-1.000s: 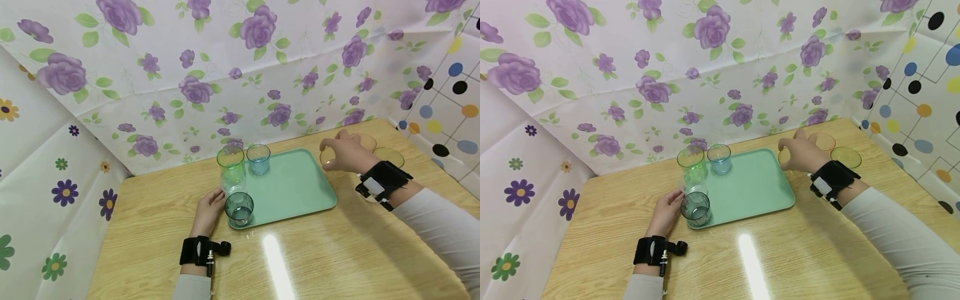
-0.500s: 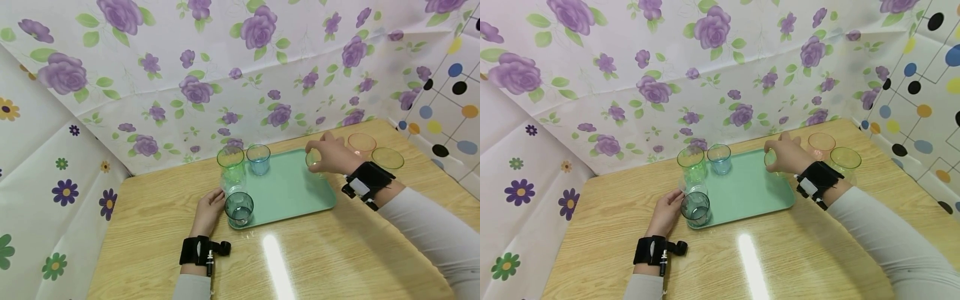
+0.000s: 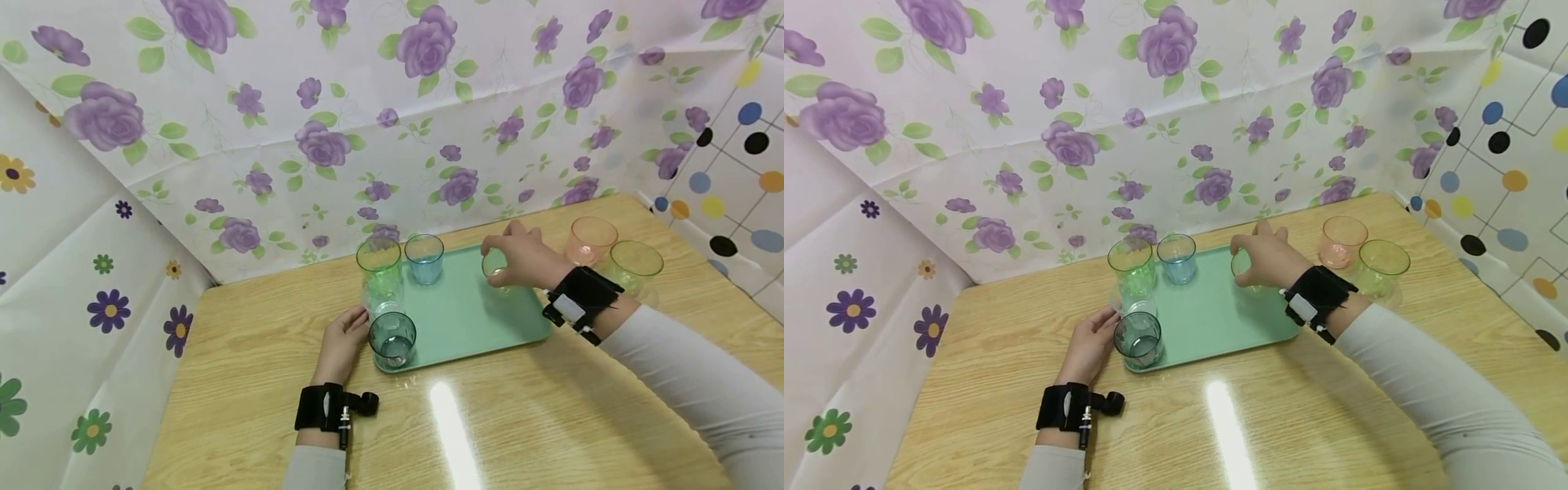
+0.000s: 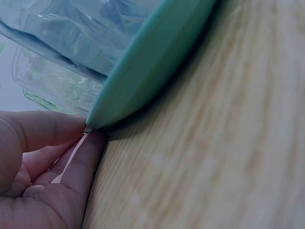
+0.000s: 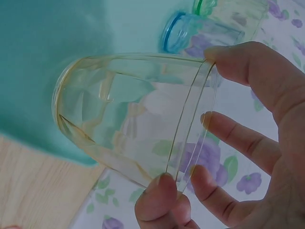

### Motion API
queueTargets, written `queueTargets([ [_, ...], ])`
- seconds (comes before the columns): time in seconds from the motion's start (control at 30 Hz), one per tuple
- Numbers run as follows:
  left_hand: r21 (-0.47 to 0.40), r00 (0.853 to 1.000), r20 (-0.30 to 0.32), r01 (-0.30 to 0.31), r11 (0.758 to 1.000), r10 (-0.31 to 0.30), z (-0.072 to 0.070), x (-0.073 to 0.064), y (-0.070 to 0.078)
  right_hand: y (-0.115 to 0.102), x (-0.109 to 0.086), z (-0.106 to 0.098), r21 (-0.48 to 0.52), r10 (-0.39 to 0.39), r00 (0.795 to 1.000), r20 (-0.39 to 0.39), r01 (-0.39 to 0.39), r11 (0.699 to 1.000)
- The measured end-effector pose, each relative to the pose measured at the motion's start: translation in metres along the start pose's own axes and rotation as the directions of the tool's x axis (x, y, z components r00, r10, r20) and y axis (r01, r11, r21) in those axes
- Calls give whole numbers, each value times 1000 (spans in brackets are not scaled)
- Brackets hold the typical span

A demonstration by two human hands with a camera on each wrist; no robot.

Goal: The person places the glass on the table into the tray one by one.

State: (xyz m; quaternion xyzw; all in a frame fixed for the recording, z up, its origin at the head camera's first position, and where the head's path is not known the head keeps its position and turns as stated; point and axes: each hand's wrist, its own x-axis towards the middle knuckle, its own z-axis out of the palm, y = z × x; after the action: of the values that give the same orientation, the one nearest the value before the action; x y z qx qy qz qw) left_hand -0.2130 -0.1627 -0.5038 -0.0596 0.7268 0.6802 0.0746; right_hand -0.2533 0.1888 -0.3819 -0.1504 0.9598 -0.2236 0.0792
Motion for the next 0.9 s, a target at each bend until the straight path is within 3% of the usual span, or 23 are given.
queueTargets([
  [0.47, 5, 1000, 2, -5, 1000, 5, 0, 0, 1, -29, 20, 17, -11, -86, 996, 11, 86, 996],
  [0.9, -18, 1000, -1, -2, 1000, 2, -1, 0, 1, -54, 25, 31, 4, -95, 994, 47, 95, 995],
])
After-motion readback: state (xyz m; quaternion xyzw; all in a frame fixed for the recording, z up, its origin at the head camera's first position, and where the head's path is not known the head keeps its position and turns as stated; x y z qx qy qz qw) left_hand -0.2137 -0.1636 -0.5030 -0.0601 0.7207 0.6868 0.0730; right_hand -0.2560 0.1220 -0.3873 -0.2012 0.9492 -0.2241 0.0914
